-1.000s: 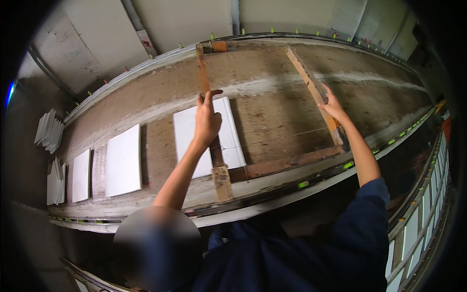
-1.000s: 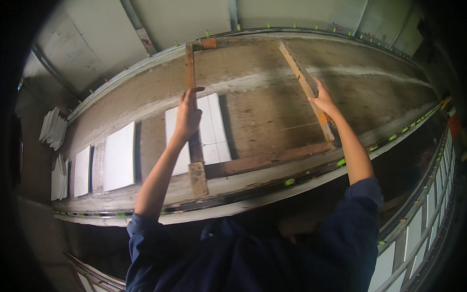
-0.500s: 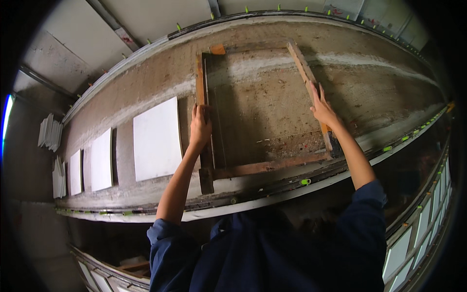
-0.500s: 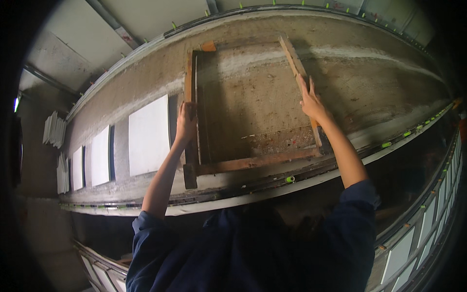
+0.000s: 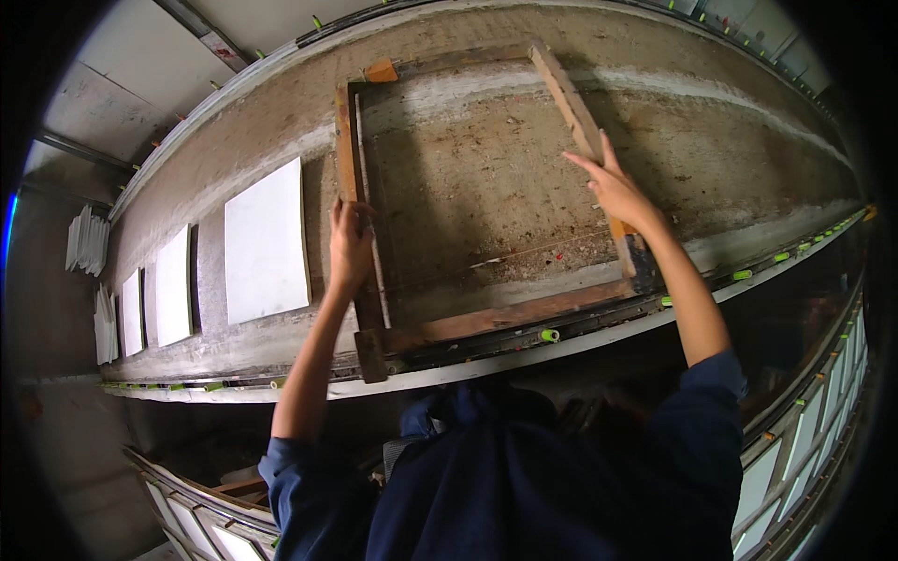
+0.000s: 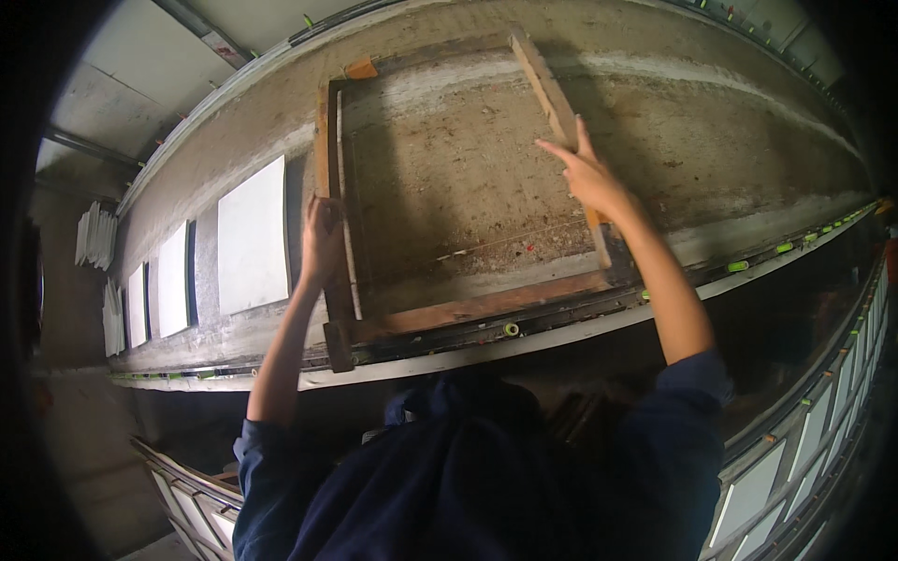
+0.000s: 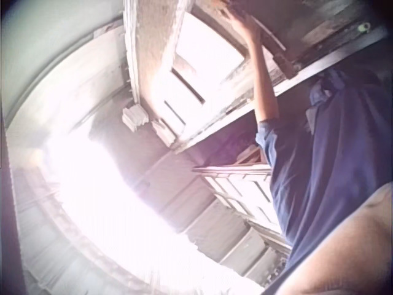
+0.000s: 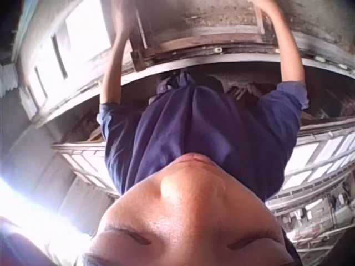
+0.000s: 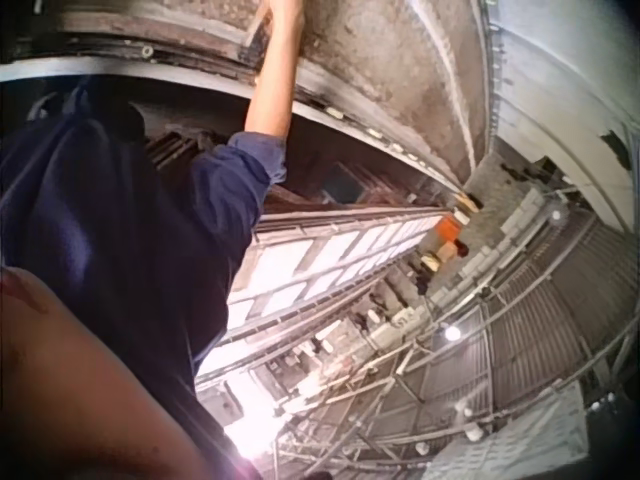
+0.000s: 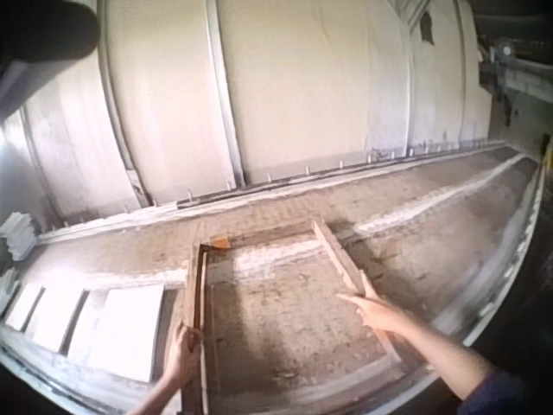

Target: The person repeatedly picks up white square tiles from a stack and places them into a wooden frame on a workbench. They press down on each tile to ensure it is flat before moving the frame aside and repeating the process with the next tile.

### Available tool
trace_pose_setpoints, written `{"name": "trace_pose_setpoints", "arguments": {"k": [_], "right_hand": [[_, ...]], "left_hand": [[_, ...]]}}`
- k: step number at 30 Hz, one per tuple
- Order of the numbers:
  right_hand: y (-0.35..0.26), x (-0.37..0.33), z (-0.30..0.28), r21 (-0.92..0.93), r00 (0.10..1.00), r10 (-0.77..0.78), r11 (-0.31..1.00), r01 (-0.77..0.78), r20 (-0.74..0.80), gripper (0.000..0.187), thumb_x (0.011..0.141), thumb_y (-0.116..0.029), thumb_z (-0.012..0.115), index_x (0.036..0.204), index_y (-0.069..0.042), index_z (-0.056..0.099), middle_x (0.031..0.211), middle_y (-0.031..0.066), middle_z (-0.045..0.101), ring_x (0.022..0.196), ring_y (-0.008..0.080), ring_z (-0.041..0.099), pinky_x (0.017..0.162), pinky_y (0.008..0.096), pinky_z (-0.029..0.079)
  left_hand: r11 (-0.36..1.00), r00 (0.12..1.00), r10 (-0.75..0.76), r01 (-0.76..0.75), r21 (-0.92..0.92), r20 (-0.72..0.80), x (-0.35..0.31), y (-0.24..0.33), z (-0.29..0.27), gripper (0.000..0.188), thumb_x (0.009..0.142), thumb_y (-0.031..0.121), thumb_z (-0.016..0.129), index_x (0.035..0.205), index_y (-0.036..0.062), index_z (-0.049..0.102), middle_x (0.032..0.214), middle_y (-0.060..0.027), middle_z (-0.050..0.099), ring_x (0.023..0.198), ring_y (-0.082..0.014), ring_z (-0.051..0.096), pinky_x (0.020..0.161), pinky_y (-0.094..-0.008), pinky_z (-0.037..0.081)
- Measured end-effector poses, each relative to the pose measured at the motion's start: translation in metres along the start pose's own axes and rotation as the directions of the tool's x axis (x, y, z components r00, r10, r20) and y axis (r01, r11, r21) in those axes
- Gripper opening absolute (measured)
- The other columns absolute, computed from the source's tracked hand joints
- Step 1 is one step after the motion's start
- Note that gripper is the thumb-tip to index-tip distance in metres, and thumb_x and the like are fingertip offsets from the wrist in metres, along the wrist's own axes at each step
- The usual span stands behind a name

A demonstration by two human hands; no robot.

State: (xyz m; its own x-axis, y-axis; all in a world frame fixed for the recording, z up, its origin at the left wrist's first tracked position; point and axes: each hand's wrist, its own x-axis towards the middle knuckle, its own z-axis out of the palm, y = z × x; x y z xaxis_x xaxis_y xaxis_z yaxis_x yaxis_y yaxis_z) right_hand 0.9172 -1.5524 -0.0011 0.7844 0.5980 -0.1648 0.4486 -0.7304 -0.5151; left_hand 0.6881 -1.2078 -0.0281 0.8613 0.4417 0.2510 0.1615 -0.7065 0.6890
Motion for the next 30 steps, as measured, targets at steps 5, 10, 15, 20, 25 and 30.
{"name": "trace_pose_setpoints", "arguments": {"k": [5,10,15,20,25,30], "right_hand": [[0.017,-0.007,0.007,-0.078,0.998,-0.031,0.997,0.027,-0.056,0.059,0.088,0.004,0.043,0.134,-0.032,0.040,0.150,0.0145,-0.004,0.126,0.0416,0.035,0.080,0.0343,0.055],[0.019,-0.008,0.012,-0.187,0.988,-0.079,0.981,0.053,-0.134,0.058,0.088,0.002,0.043,0.135,-0.032,0.039,0.150,0.0164,0.001,0.126,0.0430,0.035,0.087,0.0433,0.051],[0.016,-0.006,0.010,-0.283,0.989,-0.038,0.959,-0.003,-0.140,0.057,0.089,-0.004,0.046,0.139,-0.028,0.032,0.149,0.0204,0.002,0.129,0.0448,0.028,0.098,0.0518,0.039],[-0.068,-0.024,0.029,-0.668,0.985,0.120,0.724,-0.173,-0.125,0.055,0.089,-0.014,0.051,0.140,-0.015,0.030,0.147,0.0258,0.009,0.127,0.0469,0.030,0.103,0.0509,0.032],[-0.264,-0.086,0.085,0.065,0.911,-0.404,0.910,0.410,-0.084,0.040,0.087,-0.013,0.055,0.126,-0.007,0.047,0.122,0.0176,0.051,0.112,0.0348,0.050,0.093,0.0399,0.042],[-0.409,-0.113,0.171,0.189,0.885,-0.418,0.870,0.455,-0.204,0.027,0.085,-0.001,0.054,0.111,-0.003,0.059,0.106,0.0157,0.061,0.097,0.0317,0.060,0.082,0.0354,0.048]], "left_hand": [[0.994,0.999,0.011,-0.014,0.110,0.031,-0.007,0.018,0.005,0.028,0.077,-0.006,0.048,0.100,0.0093,0.053,0.127,-0.0225,0.040,0.122,-0.0444,0.037,0.080,-0.0502,0.044],[0.973,1.000,0.005,-0.005,0.229,0.000,-0.006,0.026,0.011,0.026,0.079,-0.001,0.051,0.103,0.0090,0.052,0.132,-0.0317,0.031,0.123,-0.0472,0.034,0.086,-0.0495,0.043],[0.993,1.000,0.007,-0.004,0.120,-0.022,-0.007,0.030,0.009,0.028,0.080,0.007,0.058,0.107,0.0073,0.051,0.133,-0.0334,0.028,0.125,-0.0492,0.030,0.098,-0.0493,0.036],[0.992,0.993,-0.048,0.060,-0.107,0.109,-0.037,0.033,-0.027,0.026,0.084,0.012,0.058,0.109,0.0058,0.052,0.128,-0.0279,0.040,0.116,-0.0456,0.043,0.102,-0.0487,0.033],[0.984,0.987,-0.107,0.123,-0.131,0.118,-0.083,0.016,-0.174,0.024,0.086,0.006,0.054,0.109,0.0036,0.057,0.109,-0.0110,0.062,0.103,-0.0311,0.057,0.100,-0.0394,0.037],[0.964,0.989,-0.137,0.147,0.222,-0.057,-0.145,-0.074,-0.289,0.029,0.084,0.010,0.058,0.113,0.0082,0.054,0.111,-0.0108,0.060,0.109,-0.0282,0.054,0.105,-0.0462,0.030]]}}
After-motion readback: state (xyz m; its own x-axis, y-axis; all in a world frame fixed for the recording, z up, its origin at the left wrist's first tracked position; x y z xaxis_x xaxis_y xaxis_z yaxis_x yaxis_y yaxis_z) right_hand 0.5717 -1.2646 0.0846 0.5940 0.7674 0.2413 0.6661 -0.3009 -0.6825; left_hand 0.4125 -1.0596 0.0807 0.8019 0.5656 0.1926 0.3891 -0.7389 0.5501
